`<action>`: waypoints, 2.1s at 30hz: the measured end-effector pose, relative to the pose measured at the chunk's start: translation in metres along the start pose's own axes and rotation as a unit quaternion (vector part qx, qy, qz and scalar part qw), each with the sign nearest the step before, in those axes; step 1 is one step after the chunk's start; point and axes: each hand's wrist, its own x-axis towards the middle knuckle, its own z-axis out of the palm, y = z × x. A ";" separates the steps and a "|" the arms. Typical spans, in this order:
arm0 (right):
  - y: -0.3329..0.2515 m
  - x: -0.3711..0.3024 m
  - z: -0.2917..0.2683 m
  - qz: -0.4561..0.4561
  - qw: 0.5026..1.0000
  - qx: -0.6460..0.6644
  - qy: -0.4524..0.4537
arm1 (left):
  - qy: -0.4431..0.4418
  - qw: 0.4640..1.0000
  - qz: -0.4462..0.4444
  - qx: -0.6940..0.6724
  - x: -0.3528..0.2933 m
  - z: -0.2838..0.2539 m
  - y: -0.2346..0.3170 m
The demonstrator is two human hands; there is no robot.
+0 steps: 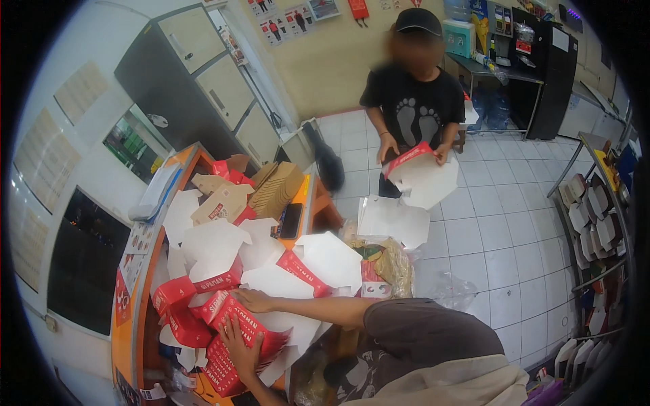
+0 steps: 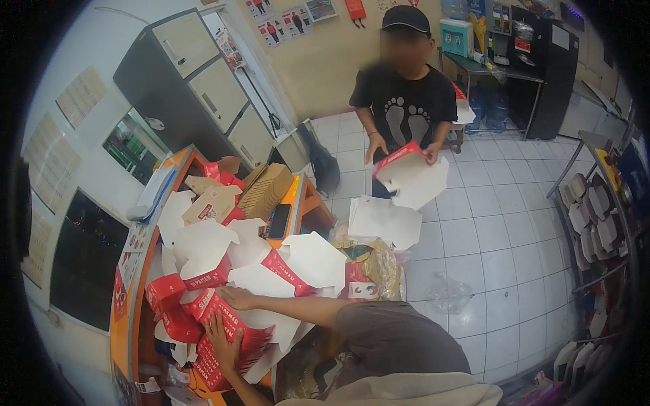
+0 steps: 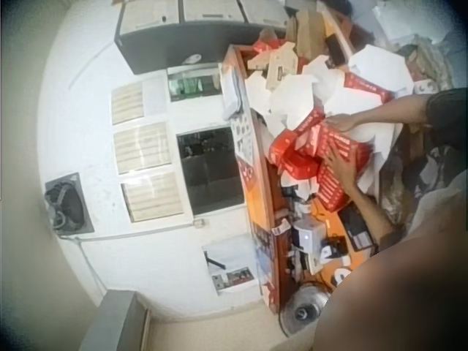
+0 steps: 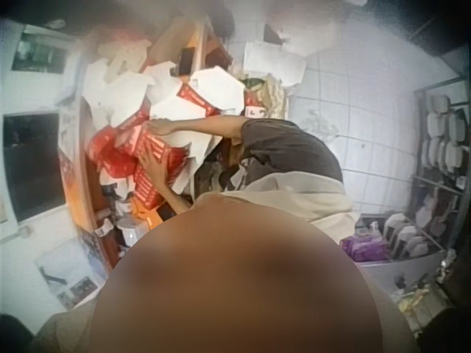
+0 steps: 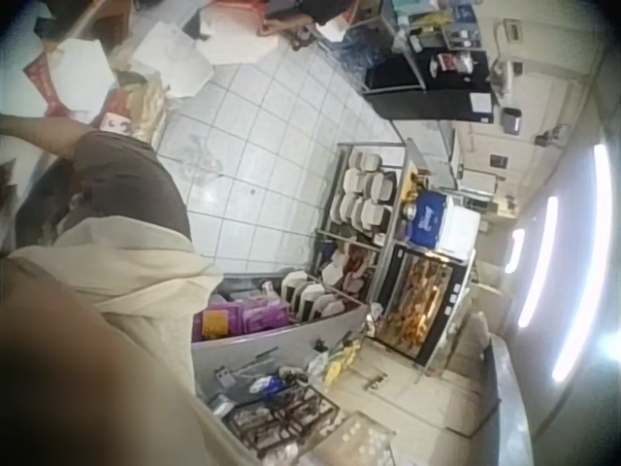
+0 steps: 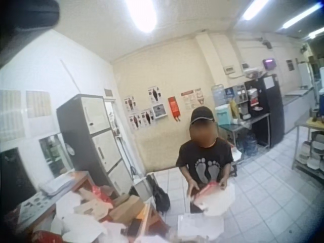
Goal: The person assembles red and white cardboard boxes by folding the flaps and tucking them into slots. They work at a cluttered counter, handling the boxes one by one and stacking the finished units. A second person is visible in the background, also assembling similar boxes.
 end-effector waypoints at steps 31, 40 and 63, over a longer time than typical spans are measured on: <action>-0.002 -0.030 0.025 0.063 0.943 0.317 0.081 | 0.043 0.999 -0.010 -0.006 -0.008 -0.001 -0.001; 0.008 -0.025 0.041 0.054 0.918 0.364 0.149 | 0.052 0.998 0.029 -0.004 -0.001 0.000 -0.003; -0.042 0.034 -0.071 -0.052 0.943 -0.204 0.260 | 0.053 0.997 0.002 -0.053 -0.007 0.001 -0.009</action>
